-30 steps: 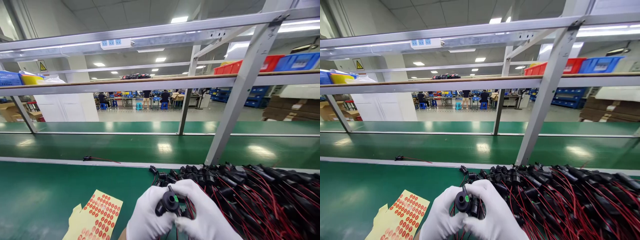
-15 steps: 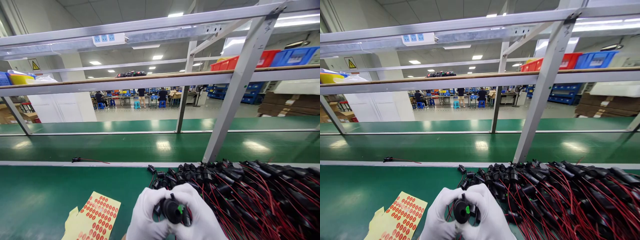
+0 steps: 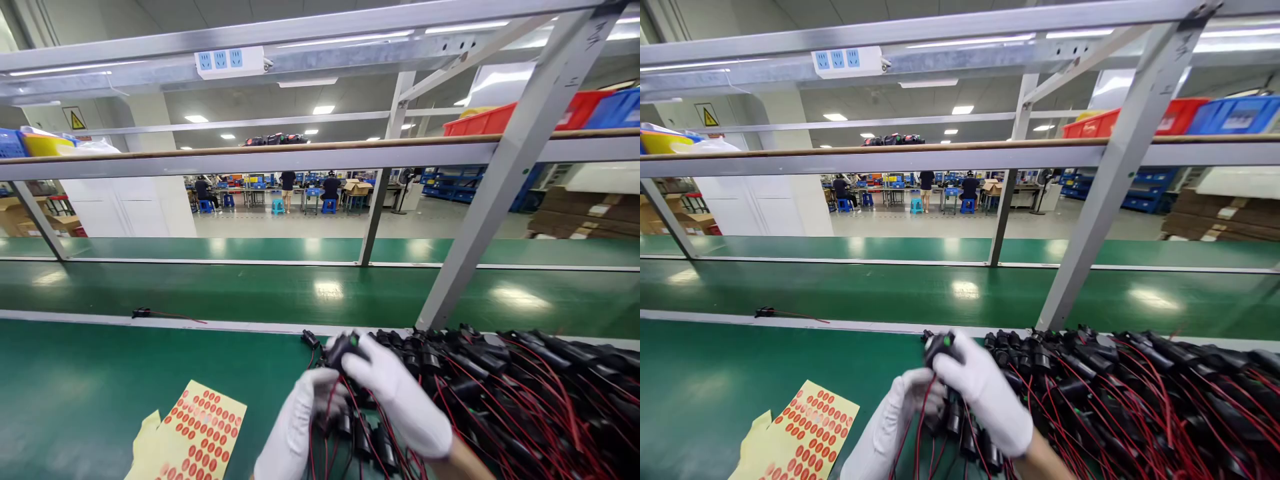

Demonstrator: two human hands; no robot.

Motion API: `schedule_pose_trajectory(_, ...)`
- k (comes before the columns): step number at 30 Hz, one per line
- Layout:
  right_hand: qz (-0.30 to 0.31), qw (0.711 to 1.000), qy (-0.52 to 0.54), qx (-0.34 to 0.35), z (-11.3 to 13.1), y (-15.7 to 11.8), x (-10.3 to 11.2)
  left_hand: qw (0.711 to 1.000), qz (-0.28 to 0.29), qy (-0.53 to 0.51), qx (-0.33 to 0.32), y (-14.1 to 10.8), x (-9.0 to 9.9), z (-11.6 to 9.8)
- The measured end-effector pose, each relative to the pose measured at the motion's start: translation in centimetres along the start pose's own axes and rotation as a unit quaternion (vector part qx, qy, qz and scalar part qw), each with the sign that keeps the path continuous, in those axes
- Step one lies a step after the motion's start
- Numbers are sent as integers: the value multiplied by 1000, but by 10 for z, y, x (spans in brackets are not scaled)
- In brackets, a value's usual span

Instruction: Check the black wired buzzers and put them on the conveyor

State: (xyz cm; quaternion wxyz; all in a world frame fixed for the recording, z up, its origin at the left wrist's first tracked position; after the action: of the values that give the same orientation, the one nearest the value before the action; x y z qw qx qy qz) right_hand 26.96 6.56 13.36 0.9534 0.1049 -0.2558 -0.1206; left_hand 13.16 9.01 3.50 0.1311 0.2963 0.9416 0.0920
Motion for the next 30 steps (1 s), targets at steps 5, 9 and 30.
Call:
schedule_pose_trajectory(5, -164, 951, -252, 74, 29, 125, 59, 895, -256, 358, -70, 9, 91, 21)
schedule_pose_trajectory(9, -32, 945, -318, 62, -5, 192, -3, 864, -264, 422, -72, 15, 112, 46)
schedule_pose_trajectory(30, 165, 976, -116, -84, -103, 112, -86, 961, -175, 213, 0, 18, 87, 42)
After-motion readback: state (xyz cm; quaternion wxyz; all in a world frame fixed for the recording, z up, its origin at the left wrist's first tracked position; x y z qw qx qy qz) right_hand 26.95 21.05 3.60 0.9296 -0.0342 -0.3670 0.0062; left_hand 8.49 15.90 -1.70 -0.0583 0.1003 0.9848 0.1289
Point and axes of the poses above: each hand's wrist, its own y-axis towards the middle knuckle, its own x-axis out of the back of the hand, z = x × y, the point moved 7 cm from there along y, towards the middle knuckle, and after that the axes turned 6 degrees about -x, right-handed, at the moved point
